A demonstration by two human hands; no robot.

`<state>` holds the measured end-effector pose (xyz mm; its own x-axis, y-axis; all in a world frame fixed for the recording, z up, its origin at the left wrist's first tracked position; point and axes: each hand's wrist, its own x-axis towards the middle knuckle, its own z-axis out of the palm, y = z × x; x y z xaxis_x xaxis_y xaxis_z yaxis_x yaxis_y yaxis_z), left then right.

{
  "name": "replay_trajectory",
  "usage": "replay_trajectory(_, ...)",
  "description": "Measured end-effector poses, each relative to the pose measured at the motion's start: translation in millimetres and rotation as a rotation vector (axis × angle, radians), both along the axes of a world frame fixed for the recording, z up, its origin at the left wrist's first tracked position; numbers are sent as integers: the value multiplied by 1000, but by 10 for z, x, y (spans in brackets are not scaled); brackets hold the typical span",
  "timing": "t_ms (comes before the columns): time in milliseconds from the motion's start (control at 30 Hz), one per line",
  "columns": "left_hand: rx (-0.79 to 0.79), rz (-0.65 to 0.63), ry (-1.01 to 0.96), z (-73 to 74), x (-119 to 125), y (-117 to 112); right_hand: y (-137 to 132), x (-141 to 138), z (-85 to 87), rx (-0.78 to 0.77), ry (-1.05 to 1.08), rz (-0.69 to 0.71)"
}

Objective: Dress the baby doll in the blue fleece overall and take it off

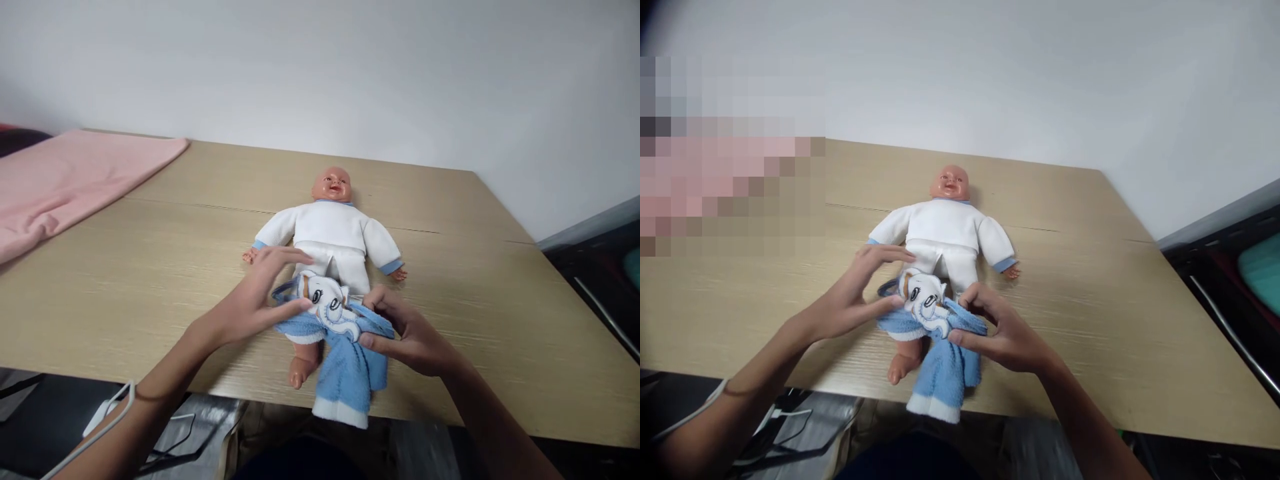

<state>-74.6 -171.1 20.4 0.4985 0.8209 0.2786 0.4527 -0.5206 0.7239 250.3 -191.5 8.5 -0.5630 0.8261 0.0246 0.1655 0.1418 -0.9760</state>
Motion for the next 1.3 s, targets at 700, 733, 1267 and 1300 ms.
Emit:
replay_trajectory(700,-660,-788,-29,-33,646,789,70,134,42,-245,-91,-1)
replay_trajectory(733,-683,-810,-28,-58,635,791,71,126,40,-276,-97,11)
replay_trajectory(1267,-754,-729,-263,-225,605,755,-11,190,-156,-372,-31,-68)
replay_trajectory(1300,-780,-760,-267,-252,586,767,-5,191,-168,-368,-38,-82)
